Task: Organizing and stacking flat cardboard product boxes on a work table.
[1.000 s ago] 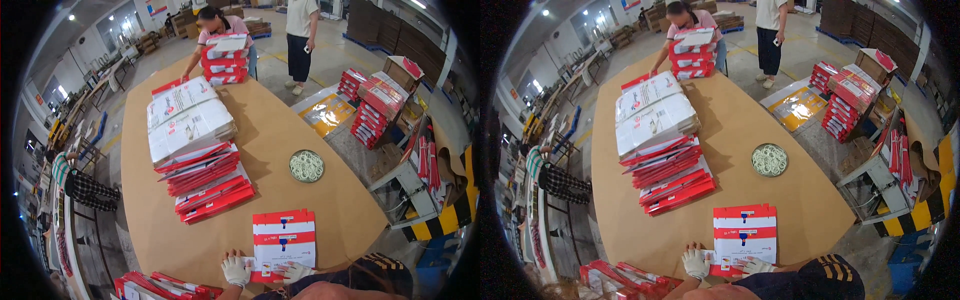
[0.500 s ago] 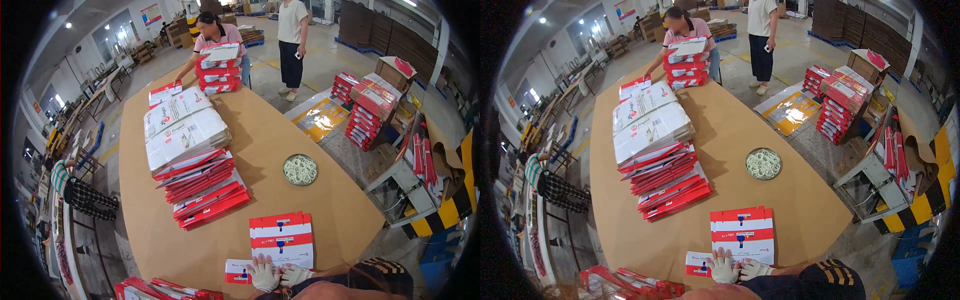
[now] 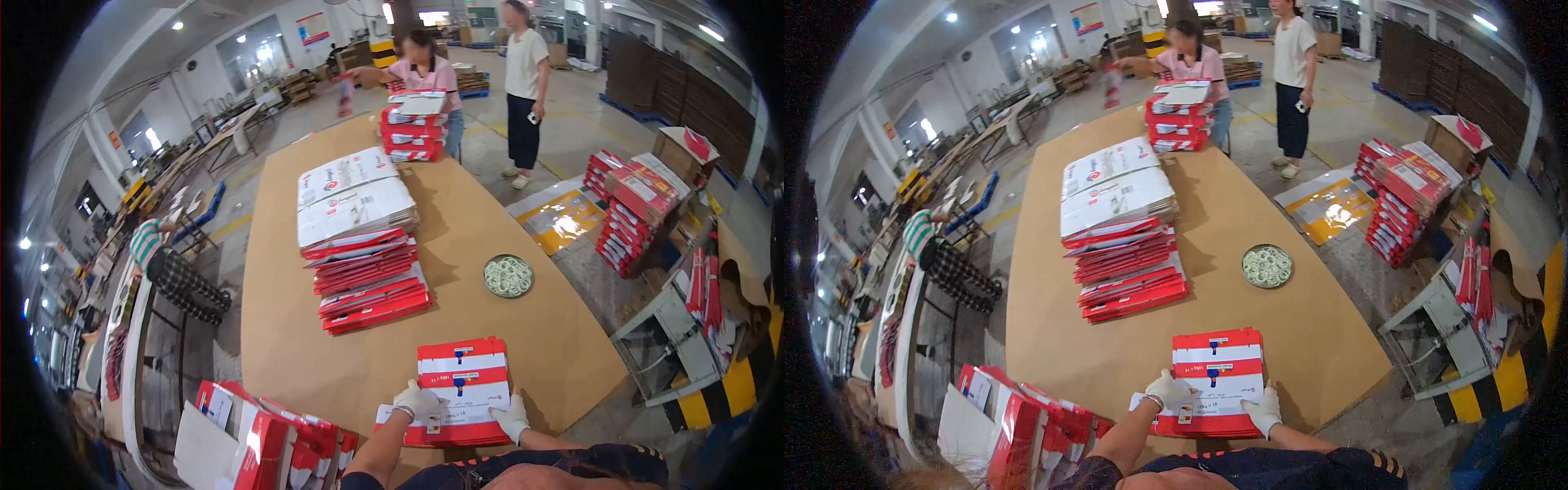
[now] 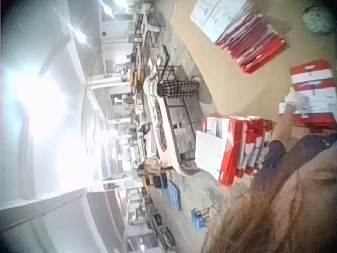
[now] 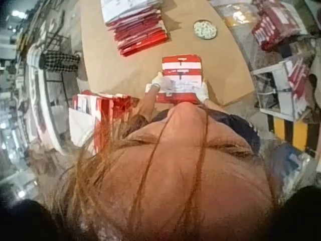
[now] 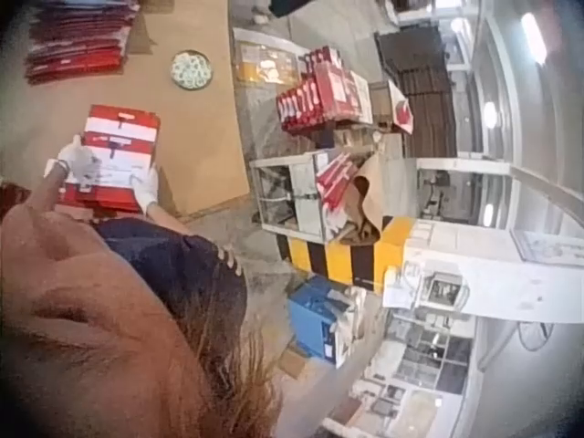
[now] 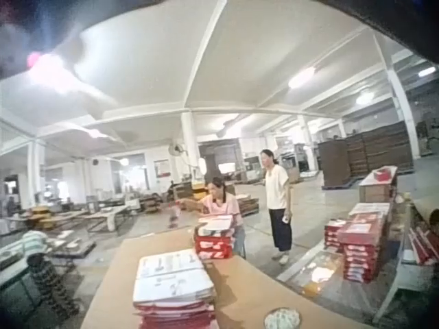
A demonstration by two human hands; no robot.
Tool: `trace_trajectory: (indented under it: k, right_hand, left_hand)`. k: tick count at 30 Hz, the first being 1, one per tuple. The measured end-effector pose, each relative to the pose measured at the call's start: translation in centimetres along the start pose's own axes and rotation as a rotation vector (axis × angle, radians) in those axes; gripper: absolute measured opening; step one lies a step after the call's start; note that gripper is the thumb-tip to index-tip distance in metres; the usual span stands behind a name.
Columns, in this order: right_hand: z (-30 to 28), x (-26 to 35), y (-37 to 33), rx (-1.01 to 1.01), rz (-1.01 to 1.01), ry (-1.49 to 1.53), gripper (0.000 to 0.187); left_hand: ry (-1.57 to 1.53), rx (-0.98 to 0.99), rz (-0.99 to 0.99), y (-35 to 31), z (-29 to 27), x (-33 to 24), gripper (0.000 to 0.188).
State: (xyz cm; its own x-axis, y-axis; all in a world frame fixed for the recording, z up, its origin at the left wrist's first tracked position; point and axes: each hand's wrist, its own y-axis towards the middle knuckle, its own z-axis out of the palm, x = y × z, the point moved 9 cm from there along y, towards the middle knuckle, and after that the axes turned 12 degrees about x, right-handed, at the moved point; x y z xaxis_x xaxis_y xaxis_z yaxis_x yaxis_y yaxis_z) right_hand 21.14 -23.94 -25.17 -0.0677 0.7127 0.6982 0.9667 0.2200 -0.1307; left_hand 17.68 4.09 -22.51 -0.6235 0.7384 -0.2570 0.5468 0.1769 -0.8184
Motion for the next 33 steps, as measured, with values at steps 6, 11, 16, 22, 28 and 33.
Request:
trace_trajectory:
  k: [6, 11, 16, 22, 28, 33]
  right_hand:
    - [1.6, -2.3, 1.9, 0.538, 0.358, 1.125, 0.042]
    - [-9.2, 7.4, -1.4, 0.617, -0.091, 0.868, 0.038]
    - [-2.2, 1.9, -1.2, 0.901, -0.431, 0.191, 0.041]
    - [-0.7, 2.6, -4.0, 1.025, -0.520, 0.179, 0.033]
    - [-3.0, -1.0, -0.4, 0.639, -0.628, 0.009, 0.037]
    - [-7.2, 6.7, 3.0, 0.640, -0.426, -0.155, 0.035]
  left_hand:
    - [-0.269, -0.188, 0.155, -4.1, 1.9, 0.7, 0.061]
    - [-0.310, -0.807, 0.423, -15.9, 0.2, 0.3, 0.056]
    - [-0.063, -0.718, 0.634, -9.5, 6.7, 0.3, 0.037]
    - [-0.268, -0.989, 0.707, -11.5, 7.9, 1.3, 0.042]
    - [-0.498, -1.029, 0.087, -13.9, 6.2, 1.5, 0.059]
    - [-2.136, 0.128, 0.511, -10.4, 12.0, -4.2, 0.062]
